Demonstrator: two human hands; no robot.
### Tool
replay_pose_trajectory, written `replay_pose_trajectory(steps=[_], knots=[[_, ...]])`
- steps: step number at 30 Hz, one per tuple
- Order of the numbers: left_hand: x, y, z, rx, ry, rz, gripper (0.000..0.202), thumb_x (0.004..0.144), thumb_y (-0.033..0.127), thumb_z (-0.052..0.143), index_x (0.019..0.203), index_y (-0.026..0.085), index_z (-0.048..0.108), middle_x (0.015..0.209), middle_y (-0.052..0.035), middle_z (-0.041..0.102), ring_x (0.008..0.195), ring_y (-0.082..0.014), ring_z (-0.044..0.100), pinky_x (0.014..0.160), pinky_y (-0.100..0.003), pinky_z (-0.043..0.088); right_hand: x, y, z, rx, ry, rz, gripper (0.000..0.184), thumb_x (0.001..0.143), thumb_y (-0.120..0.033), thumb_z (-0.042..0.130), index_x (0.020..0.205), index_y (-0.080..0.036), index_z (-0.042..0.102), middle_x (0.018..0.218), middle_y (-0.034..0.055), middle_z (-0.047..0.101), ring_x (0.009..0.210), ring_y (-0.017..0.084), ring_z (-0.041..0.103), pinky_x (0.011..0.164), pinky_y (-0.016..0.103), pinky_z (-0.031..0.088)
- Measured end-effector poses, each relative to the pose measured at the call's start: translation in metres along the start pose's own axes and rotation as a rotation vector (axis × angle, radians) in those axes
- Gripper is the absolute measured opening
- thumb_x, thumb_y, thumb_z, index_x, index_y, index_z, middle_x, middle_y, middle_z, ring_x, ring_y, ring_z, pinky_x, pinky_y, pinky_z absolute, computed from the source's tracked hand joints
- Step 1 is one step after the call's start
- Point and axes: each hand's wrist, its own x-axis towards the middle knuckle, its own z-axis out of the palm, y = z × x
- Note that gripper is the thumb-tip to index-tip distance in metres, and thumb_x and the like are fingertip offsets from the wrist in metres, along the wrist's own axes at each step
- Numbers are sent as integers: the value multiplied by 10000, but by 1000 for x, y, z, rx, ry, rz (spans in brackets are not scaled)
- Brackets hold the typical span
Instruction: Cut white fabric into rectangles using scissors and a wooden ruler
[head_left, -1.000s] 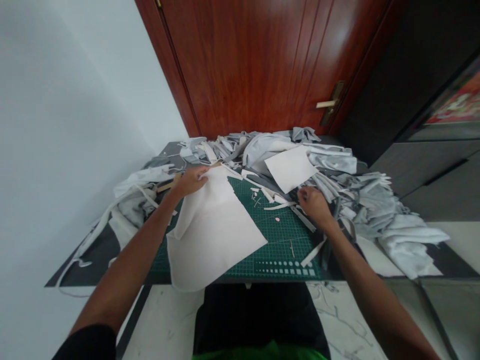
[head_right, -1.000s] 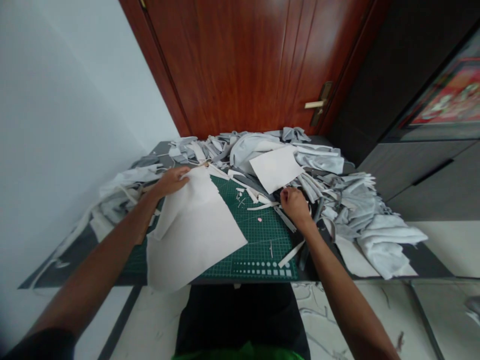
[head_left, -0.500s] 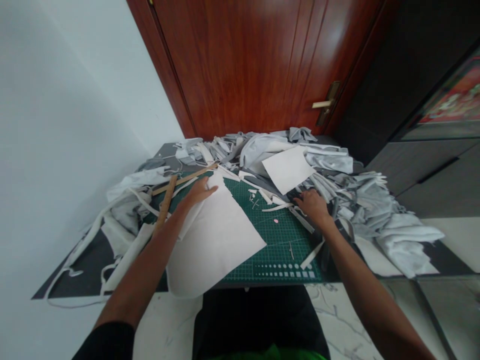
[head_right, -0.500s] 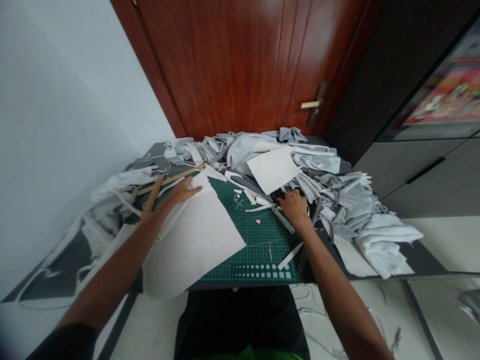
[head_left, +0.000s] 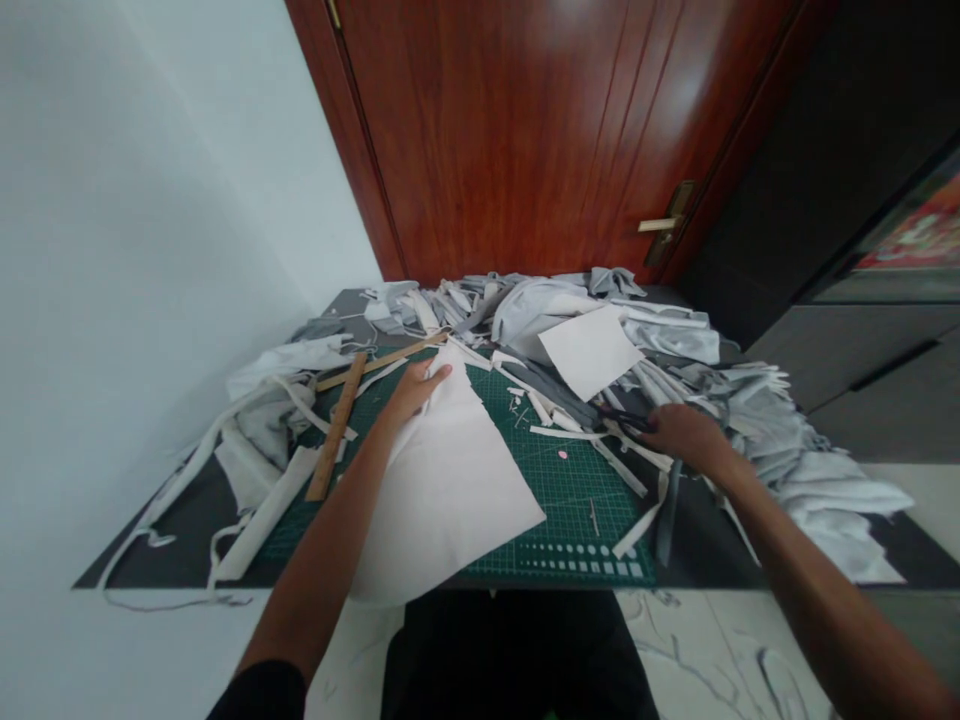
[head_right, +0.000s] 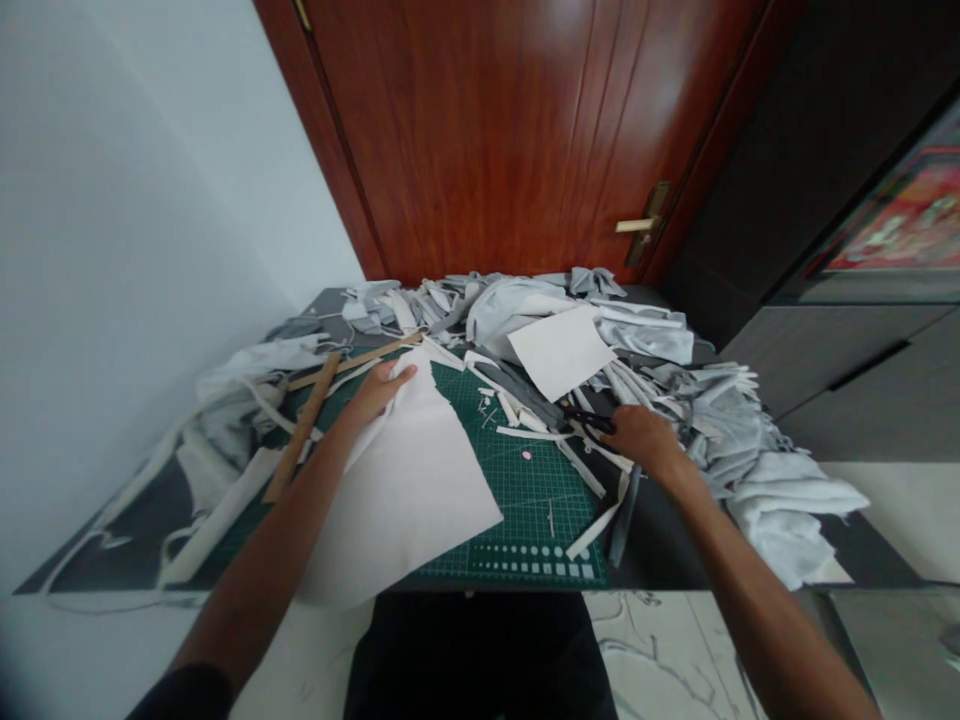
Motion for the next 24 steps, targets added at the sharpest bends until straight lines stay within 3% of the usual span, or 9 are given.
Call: replay_pose_trajectory(steps=[3, 5, 8, 10, 12, 14, 18, 21, 24], knots=[[-11, 5, 0, -52, 11, -18, 698, 858, 805, 621, 1047, 151, 775, 971, -100, 813, 888, -298, 754, 779, -370, 615, -31, 32, 5, 1, -18, -44, 81, 804, -283, 731, 788, -228, 788, 881, 104, 826, 898, 312, 792, 711, 347, 540], [-13, 9, -1, -76, 37, -17, 675, 857, 795, 632, 1021, 156, 773, 965, -91, 808, 874, -293, 748, 766, -366, 612, -51, 53, 11, 95, 17, -88, 109, 788, -341, 707, 775, -264, 782, 783, 71, 812, 783, 308, 787, 668, 362, 537], [-14, 14, -3, -100, 72, 0, 612, 862, 752, 664, 982, 161, 768, 972, -82, 801, 910, -297, 743, 795, -371, 613, -76, 72, 18, 372, 203, -176, 193, 724, -434, 695, 811, -288, 786, 751, 73, 807, 648, 311, 754, 593, 389, 533], [-14, 18, -4, -114, 81, 14, 571, 868, 724, 679, 940, 164, 764, 953, -76, 796, 924, -299, 740, 802, -374, 616, -87, 67, 18, 515, 354, -200, 242, 703, -465, 718, 855, -289, 787, 774, 80, 809, 628, 302, 738, 572, 388, 535], [-13, 22, -4, -131, 77, 25, 554, 871, 710, 684, 915, 164, 765, 927, -73, 792, 908, -297, 737, 788, -375, 618, -90, 46, 16, 633, 419, -201, 257, 714, -495, 749, 862, -287, 776, 683, 50, 762, 550, 260, 682, 512, 356, 503], [-11, 26, -3, -151, 73, 35, 560, 876, 706, 683, 937, 157, 774, 927, -74, 793, 884, -292, 736, 770, -373, 617, -84, 9, 16, 785, 371, -210, 250, 746, -516, 753, 830, -280, 751, 545, -8, 648, 443, 202, 565, 439, 315, 440], [-2, 36, 1, -185, 78, 69, 608, 867, 722, 684, 1017, 142, 793, 1016, -89, 802, 915, -287, 737, 782, -355, 602, -49, -77, 27, 1182, 230, -349, 327, 778, -545, 781, 741, -241, 666, 701, 27, 693, 622, 205, 632, 604, 324, 550], [5, 42, 8, -201, 66, 94, 655, 844, 744, 689, 1064, 138, 803, 1032, -86, 805, 910, -279, 737, 767, -336, 590, -16, -125, 36, 1244, 194, -399, 455, 804, -670, 732, 729, -250, 577, 633, -6, 586, 555, 177, 544, 532, 312, 509], [7, 44, 14, -208, 40, 111, 662, 845, 736, 690, 1080, 129, 809, 984, -77, 807, 862, -265, 730, 739, -319, 575, 11, -149, 37, 1271, 146, -460, 548, 831, -789, 645, 815, -250, 548, 687, -14, 548, 569, 164, 501, 505, 298, 480]])
